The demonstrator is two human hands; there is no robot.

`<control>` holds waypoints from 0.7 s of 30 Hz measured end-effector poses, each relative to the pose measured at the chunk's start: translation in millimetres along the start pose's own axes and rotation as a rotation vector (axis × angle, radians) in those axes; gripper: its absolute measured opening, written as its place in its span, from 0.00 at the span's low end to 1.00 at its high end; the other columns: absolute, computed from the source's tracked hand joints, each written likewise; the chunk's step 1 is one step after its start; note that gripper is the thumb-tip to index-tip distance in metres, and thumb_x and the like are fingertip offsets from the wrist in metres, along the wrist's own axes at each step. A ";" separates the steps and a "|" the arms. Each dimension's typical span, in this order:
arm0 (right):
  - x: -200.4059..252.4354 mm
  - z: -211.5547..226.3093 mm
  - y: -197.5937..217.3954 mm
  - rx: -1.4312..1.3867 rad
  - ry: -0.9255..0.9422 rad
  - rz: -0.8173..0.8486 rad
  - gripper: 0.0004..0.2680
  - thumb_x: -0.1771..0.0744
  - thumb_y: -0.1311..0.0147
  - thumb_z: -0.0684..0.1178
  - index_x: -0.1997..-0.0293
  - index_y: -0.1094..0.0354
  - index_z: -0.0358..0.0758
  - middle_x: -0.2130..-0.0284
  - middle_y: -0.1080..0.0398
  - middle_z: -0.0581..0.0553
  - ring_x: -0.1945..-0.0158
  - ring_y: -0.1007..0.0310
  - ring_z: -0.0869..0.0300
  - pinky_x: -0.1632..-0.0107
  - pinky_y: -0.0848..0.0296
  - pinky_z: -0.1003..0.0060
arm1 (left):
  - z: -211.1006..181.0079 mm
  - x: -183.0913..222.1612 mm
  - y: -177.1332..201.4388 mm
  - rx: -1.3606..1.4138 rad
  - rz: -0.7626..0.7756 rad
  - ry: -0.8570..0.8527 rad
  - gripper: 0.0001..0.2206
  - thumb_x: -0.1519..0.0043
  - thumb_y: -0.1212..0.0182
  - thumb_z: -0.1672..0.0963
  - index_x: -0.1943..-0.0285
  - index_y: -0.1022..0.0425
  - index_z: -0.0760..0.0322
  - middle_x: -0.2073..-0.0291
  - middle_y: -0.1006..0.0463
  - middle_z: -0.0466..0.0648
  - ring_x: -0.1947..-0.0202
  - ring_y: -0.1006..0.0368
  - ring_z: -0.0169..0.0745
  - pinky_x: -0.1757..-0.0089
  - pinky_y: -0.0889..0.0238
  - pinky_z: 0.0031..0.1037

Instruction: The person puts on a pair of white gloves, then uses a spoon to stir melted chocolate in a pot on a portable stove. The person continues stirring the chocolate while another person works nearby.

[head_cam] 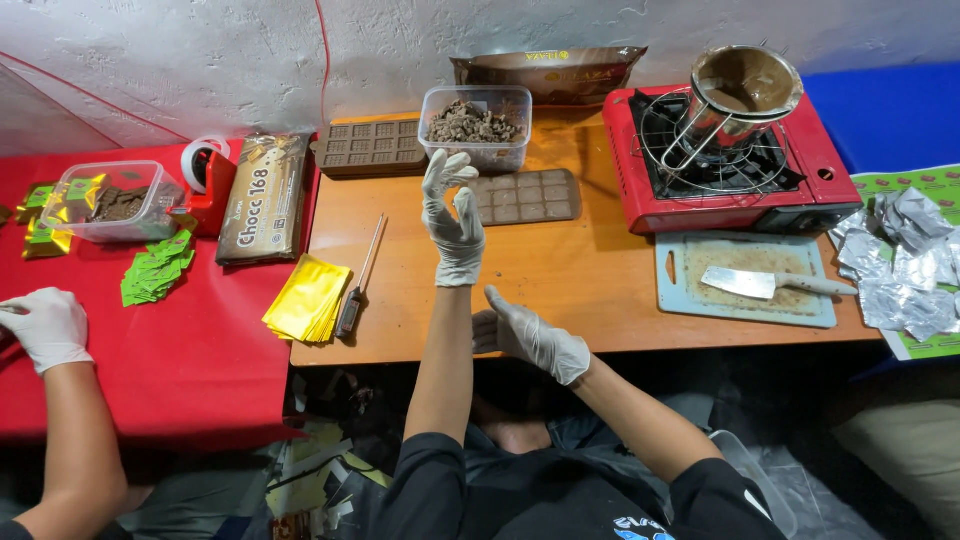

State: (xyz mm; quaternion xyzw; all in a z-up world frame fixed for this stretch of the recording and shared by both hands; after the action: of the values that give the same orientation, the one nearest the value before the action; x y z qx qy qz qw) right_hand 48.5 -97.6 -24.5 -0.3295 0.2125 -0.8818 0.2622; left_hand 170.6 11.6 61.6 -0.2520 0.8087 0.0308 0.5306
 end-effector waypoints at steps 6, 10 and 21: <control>33.7 17.9 -20.2 -0.004 0.005 0.044 0.33 0.32 0.58 0.76 0.44 0.31 0.24 0.53 0.28 0.29 0.44 0.26 0.37 0.35 0.33 0.43 | -7.4 9.1 7.6 -0.001 0.031 0.017 0.22 0.29 0.52 0.52 0.32 0.35 0.72 0.53 0.19 0.54 0.63 0.19 0.43 0.59 0.26 0.31; 67.7 31.8 -42.6 -0.070 -0.030 0.031 0.25 0.31 0.54 0.72 0.57 0.31 0.33 0.64 0.29 0.39 0.56 0.24 0.46 0.45 0.28 0.52 | -4.5 33.0 22.6 -0.018 0.041 0.061 0.21 0.29 0.53 0.54 0.31 0.35 0.73 0.53 0.19 0.55 0.63 0.19 0.45 0.60 0.26 0.32; -16.2 75.2 56.7 0.176 0.440 -0.326 0.10 0.30 0.41 0.52 0.54 0.25 0.36 0.65 0.22 0.45 0.63 0.21 0.62 0.55 0.21 0.67 | 32.9 88.2 54.9 -0.145 0.173 0.288 0.18 0.32 0.47 0.61 0.32 0.31 0.69 0.57 0.18 0.55 0.65 0.20 0.47 0.60 0.26 0.36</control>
State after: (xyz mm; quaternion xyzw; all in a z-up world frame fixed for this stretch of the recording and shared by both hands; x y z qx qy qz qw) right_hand 129.3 -146.8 -11.0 -0.1360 0.1313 -0.9776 0.0921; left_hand 146.9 36.8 -41.8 -0.2209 0.8906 0.0982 0.3853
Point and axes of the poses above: each hand's wrist, its own x-axis away from the middle knuckle, its own y-axis out of the back of the hand, z = x × y, the point moved 1 cm from there along -x, towards the middle knuckle
